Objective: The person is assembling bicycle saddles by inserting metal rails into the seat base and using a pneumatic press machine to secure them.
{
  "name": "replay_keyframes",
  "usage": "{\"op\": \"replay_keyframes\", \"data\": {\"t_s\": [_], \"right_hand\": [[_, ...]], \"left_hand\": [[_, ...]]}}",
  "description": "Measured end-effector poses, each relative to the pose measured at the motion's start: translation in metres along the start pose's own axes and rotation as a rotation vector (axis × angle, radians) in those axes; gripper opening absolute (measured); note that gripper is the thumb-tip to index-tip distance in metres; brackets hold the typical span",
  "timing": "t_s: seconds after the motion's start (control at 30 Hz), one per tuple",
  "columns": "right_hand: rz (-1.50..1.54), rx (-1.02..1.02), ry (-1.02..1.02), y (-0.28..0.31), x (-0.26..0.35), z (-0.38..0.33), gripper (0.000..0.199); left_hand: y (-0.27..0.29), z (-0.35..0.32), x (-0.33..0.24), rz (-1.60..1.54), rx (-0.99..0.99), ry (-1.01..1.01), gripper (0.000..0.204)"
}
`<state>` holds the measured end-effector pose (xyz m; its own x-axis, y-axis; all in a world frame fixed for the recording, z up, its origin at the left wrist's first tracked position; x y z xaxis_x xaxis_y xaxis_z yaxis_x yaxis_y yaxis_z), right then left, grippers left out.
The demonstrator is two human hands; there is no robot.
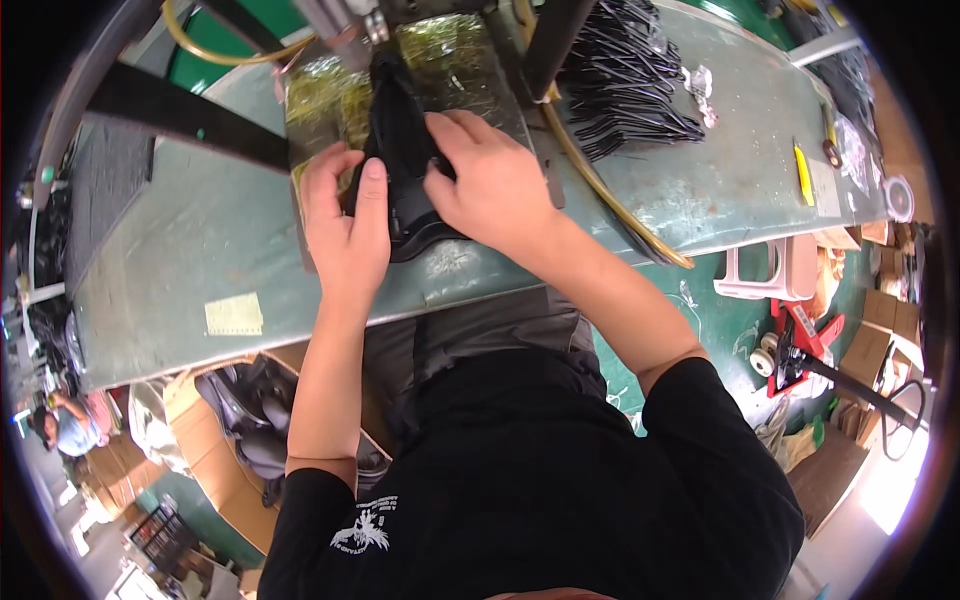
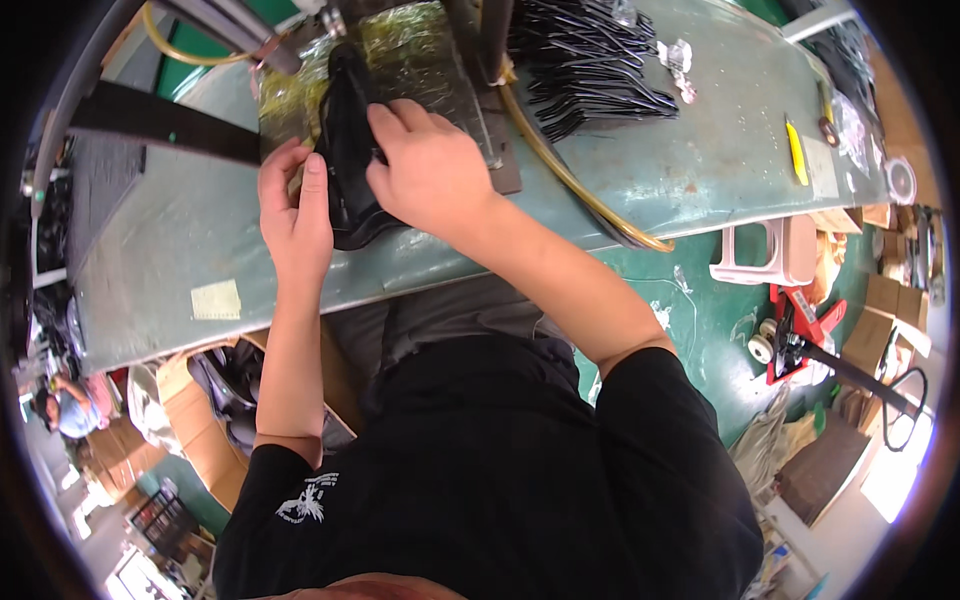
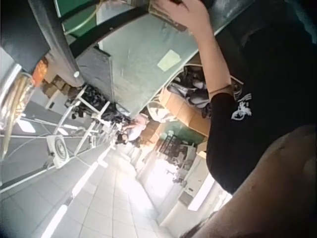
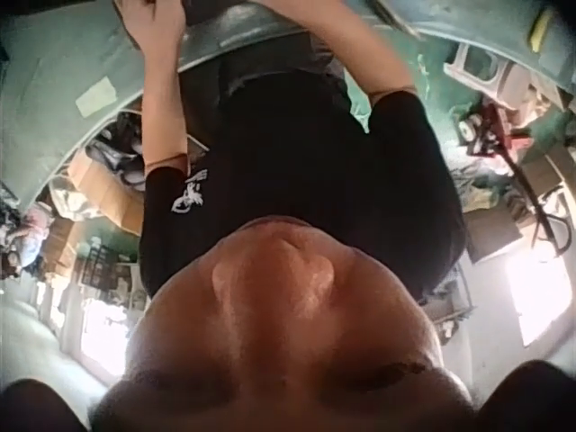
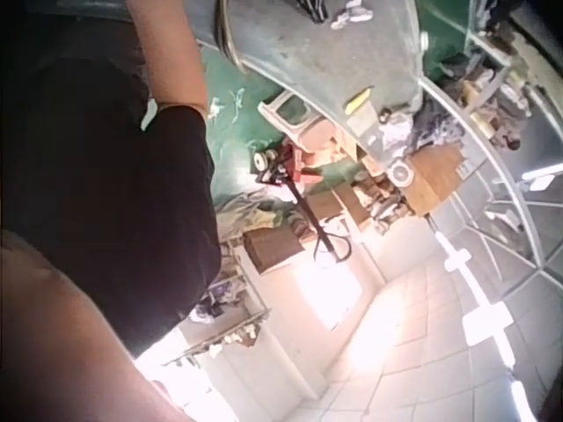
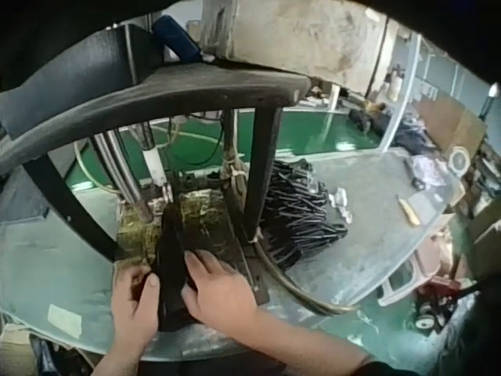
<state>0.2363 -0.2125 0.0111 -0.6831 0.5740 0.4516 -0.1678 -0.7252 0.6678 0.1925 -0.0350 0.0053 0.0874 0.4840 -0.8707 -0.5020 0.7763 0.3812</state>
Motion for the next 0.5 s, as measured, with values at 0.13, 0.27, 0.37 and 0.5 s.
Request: {"op": "replay_keyframes", "data": {"t_s": [0.13, 0.27, 0.37, 0.5], "right_hand": [[-0.088, -0.088, 0.010, -0.020, -0.021, 0.026, 0.046], [-0.106, -0.135, 0.019, -0.030, -0.035, 0.046, 0.044], [-0.090, -0.171, 0.023, -0.028, -0.034, 0.036, 0.047], [-0.026, -0.226, 0.010, -0.026, -0.033, 0.027, 0.067]], "left_hand": [[-0.031, 0.039, 0.002, 0.378, -0.048, -0.325, 0.020], [-0.038, 0.064, 0.008, 0.372, -0.095, -0.402, 0.025], [-0.037, 0.057, 0.009, 0.338, -0.074, -0.398, 0.023], [-0.035, 0.044, 0.011, 0.237, -0.131, -0.398, 0.022]]}}
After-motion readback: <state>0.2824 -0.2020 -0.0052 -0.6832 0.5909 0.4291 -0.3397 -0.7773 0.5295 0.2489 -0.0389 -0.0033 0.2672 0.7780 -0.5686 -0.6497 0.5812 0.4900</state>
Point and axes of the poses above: each hand's wrist, its own z-axis towards the middle knuckle, its own y-axis out of the back of the hand, x = y × z, the point moved 3 cm from there along z, towards the middle knuckle, and after that the axes turned 8 degrees about y, right-handed, at the moved point
